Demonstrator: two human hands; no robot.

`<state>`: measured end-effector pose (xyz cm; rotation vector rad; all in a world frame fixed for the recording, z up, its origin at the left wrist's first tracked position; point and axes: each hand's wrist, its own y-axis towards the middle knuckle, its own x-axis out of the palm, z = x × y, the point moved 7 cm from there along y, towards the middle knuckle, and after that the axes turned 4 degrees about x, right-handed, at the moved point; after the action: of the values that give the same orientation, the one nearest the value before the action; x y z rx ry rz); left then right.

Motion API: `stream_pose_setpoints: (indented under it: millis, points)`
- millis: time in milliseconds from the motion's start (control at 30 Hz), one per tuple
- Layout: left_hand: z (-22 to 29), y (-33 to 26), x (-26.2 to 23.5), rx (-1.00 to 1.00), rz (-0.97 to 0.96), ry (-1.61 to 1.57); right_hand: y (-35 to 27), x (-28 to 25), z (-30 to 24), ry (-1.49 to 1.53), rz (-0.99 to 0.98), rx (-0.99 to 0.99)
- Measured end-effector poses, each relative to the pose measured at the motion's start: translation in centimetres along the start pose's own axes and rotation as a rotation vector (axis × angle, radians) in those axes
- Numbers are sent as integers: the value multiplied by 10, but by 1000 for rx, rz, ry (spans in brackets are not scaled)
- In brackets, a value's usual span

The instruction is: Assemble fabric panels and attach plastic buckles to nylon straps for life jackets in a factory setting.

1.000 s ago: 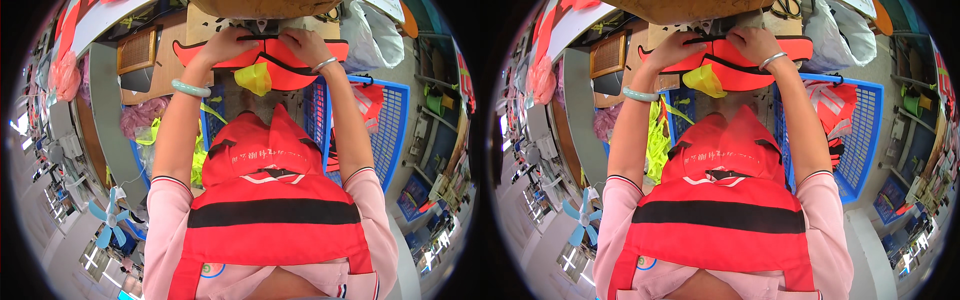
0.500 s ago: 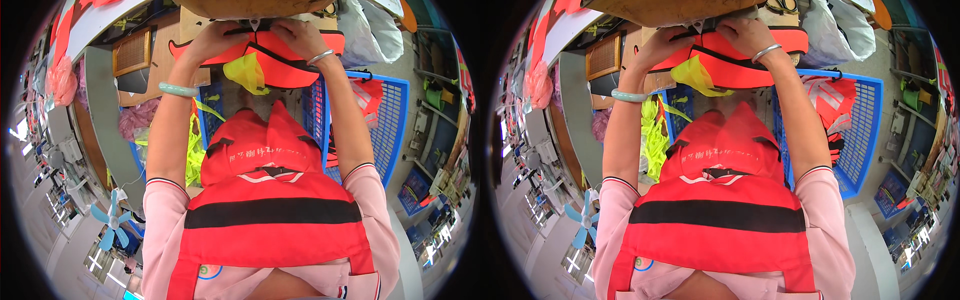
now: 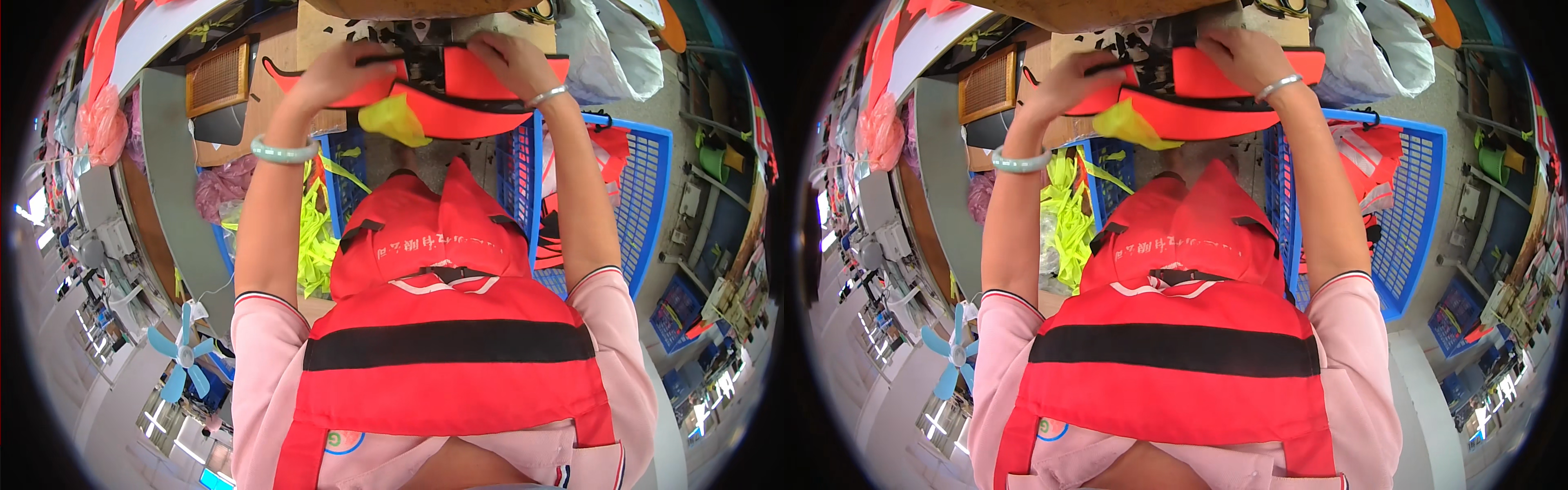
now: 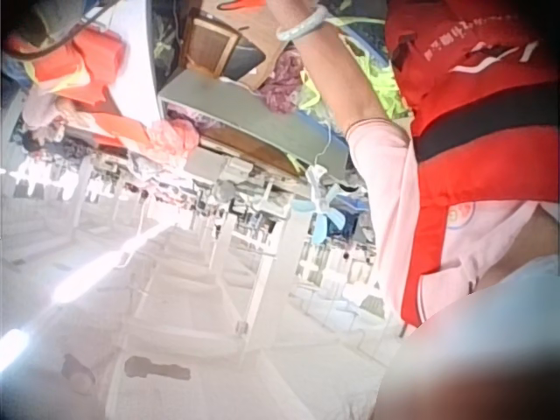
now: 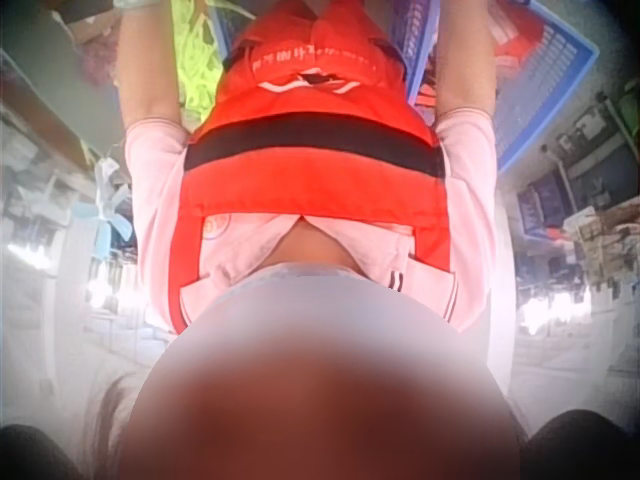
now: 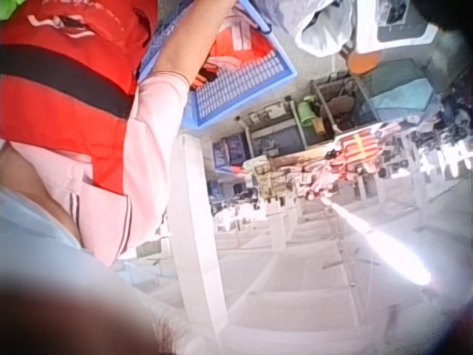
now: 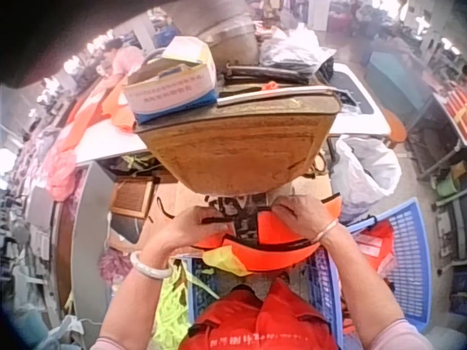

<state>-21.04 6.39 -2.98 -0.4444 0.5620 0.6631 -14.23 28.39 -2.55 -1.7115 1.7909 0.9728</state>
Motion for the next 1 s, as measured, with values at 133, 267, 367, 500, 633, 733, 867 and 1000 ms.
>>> stream_pose_setpoints:
  millis: [133, 267, 367, 500, 633, 733, 867, 1000]
  points:
    - [23, -40, 24, 129, -65, 47, -37, 23, 3, -50, -313, 185]
    - [37, -72, 32, 141, 61, 188, -87, 69, -22, 295, -575, 177]
    - [41, -94, 32, 113, 159, 222, -102, 81, -25, 313, -753, 242]
    - [33, -108, 37, 26, 222, 187, -105, 73, -50, 500, -654, 225]
    - [20, -111, 45, -32, 195, 95, -112, 80, -61, 324, -685, 236]
    - [-21, -114, 50, -149, 145, 38, -116, 63, -70, 345, -635, 215]
    - [-80, -123, 51, -343, 87, -220, -128, 21, -78, 181, -473, 123]
    - [-89, -142, 64, -509, 83, -770, -153, 9, -63, 47, -362, 84]
